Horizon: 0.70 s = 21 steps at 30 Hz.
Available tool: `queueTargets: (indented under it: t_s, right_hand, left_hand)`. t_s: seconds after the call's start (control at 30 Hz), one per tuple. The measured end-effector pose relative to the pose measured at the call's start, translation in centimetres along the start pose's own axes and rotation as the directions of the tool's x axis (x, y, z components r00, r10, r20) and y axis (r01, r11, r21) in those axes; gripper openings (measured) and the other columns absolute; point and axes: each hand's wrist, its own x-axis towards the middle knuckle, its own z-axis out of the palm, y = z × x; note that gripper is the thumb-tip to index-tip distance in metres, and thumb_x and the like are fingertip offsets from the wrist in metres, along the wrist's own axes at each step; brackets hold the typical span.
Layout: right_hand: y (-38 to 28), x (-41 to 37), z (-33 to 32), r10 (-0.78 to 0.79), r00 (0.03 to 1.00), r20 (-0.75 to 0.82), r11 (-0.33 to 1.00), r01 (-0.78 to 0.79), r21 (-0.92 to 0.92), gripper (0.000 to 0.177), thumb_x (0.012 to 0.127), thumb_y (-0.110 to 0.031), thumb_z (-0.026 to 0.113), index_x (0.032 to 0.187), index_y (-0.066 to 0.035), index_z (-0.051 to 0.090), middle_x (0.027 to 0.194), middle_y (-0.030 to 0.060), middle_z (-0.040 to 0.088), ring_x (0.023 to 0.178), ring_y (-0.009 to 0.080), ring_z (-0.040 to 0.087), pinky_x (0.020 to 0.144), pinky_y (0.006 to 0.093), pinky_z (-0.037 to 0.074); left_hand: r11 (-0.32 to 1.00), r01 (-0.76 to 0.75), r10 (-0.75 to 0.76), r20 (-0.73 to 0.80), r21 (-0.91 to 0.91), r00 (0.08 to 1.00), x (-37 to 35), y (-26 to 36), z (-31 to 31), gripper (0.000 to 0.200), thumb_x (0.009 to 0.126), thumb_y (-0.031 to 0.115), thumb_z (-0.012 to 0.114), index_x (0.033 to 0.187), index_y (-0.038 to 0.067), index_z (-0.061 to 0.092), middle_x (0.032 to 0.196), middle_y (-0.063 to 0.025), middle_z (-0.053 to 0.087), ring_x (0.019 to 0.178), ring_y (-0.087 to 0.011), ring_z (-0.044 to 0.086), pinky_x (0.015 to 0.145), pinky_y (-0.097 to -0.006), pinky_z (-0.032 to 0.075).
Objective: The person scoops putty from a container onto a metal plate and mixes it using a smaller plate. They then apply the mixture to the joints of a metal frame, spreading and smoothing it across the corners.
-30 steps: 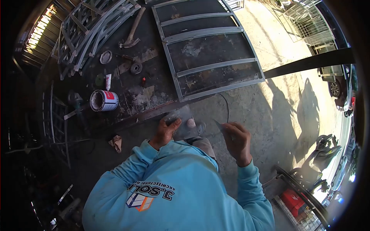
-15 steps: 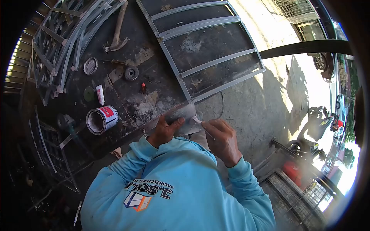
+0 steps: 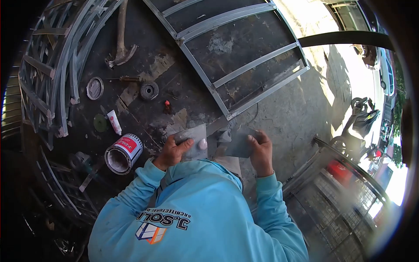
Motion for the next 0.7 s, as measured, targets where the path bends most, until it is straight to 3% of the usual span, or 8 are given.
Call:
queueTargets:
  t_s: [0.03, 0.1, 0.13, 0.23, 0.37, 0.47, 0.53, 0.7]
  right_hand:
    - [1.2, 0.9, -0.2, 0.103, 0.994, -0.025, 0.992, -0.1, 0.08, 0.025, 0.084, -0.005, 0.07, 0.105, -0.001, 0.059, 0.095, 0.0054, 0.065, 0.083, 0.0151, 0.063, 0.074, 0.0292, 0.052]
    - [2.9, 2.3, 0.2, 0.171, 0.983, -0.062, 0.975, -0.16, 0.156, 0.025, 0.084, -0.005, 0.071, 0.105, -0.001, 0.059, 0.095, 0.0053, 0.065, 0.083, 0.0151, 0.063, 0.073, 0.0292, 0.052]
    - [4.2, 3.0, 0.5, 0.238, 0.967, -0.088, 0.948, -0.212, 0.237, 0.025, 0.084, -0.006, 0.071, 0.106, -0.001, 0.059, 0.095, 0.0052, 0.065, 0.082, 0.015, 0.063, 0.073, 0.0292, 0.053]
    - [5.3, 3.6, 1.4, 0.258, 0.949, -0.179, 0.952, -0.218, 0.213, 0.027, 0.083, -0.007, 0.072, 0.106, -0.001, 0.059, 0.094, 0.0054, 0.065, 0.081, 0.0152, 0.063, 0.072, 0.0289, 0.053]
    - [5.9, 4.3, 1.7, 0.238, 0.947, -0.217, 0.962, -0.198, 0.189, 0.028, 0.082, -0.008, 0.074, 0.105, 0.0, 0.06, 0.093, 0.0051, 0.065, 0.081, 0.0145, 0.063, 0.071, 0.0277, 0.052]
    - [5.8, 4.3, 1.8, 0.172, 0.953, -0.248, 0.982, -0.148, 0.114, 0.027, 0.082, -0.009, 0.074, 0.103, 0.0, 0.061, 0.091, 0.0043, 0.065, 0.079, 0.0126, 0.062, 0.069, 0.0257, 0.051]
    - [5.5, 4.1, 1.4, 0.022, 0.941, -0.337, 1.0, -0.021, 0.005, 0.025, 0.082, -0.012, 0.075, 0.1, 0.0, 0.062, 0.087, 0.0033, 0.065, 0.076, 0.0106, 0.06, 0.068, 0.024, 0.049]
    - [4.4, 3.3, 2.0, -0.001, 0.961, -0.276, 0.993, -0.032, -0.114, 0.026, 0.082, -0.016, 0.076, 0.097, 0.0, 0.063, 0.083, 0.0019, 0.065, 0.074, 0.0091, 0.059, 0.067, 0.0232, 0.048]
  left_hand:
    - [1.0, 0.02, -0.02, 0.007, -0.004, 1.0, -0.2, -1.2, -1.3, 0.025, 0.093, 0.013, 0.06, 0.114, -0.001, 0.06, 0.103, -0.0087, 0.065, 0.094, -0.0155, 0.061, 0.083, -0.0293, 0.049]
    - [0.905, -0.165, 0.201, -0.052, 0.392, 0.978, -0.6, -3.9, -3.6, 0.021, 0.093, 0.013, 0.059, 0.108, -0.001, 0.061, 0.098, -0.006, 0.064, 0.087, -0.0142, 0.06, 0.077, -0.0291, 0.049]
    - [0.912, -0.135, 0.166, -0.047, 0.387, 0.985, -0.1, -4.0, -3.7, 0.021, 0.093, 0.013, 0.059, 0.108, -0.001, 0.061, 0.098, -0.006, 0.064, 0.087, -0.0142, 0.06, 0.077, -0.0291, 0.049]
    - [0.99, 0.118, -0.129, -0.156, -0.075, 0.979, 0.4, -2.7, -4.0, 0.021, 0.093, 0.015, 0.06, 0.107, 0.0, 0.062, 0.098, -0.0049, 0.064, 0.084, -0.0125, 0.06, 0.075, -0.0278, 0.048]
    - [0.977, 0.174, -0.189, -0.131, -0.122, 0.973, 1.1, -2.5, -3.4, 0.024, 0.092, 0.018, 0.062, 0.108, 0.0, 0.063, 0.098, -0.0046, 0.064, 0.085, -0.012, 0.059, 0.076, -0.0275, 0.048]
    - [0.99, 0.138, -0.141, -0.16, -0.029, 0.977, 1.1, -2.9, -3.0, 0.027, 0.091, 0.02, 0.063, 0.109, 0.0, 0.063, 0.098, -0.0047, 0.065, 0.086, -0.0121, 0.06, 0.077, -0.0276, 0.048]
    - [0.985, 0.143, -0.157, -0.15, -0.098, 0.976, 1.4, -2.7, -2.9, 0.027, 0.091, 0.02, 0.062, 0.109, 0.0, 0.062, 0.1, -0.0053, 0.065, 0.089, -0.0127, 0.06, 0.079, -0.0279, 0.048]
    - [0.963, 0.195, -0.216, -0.103, -0.184, 0.971, 1.7, -2.8, -2.6, 0.027, 0.091, 0.019, 0.063, 0.11, 0.0, 0.062, 0.1, -0.0058, 0.065, 0.09, -0.0134, 0.06, 0.08, -0.0285, 0.048]
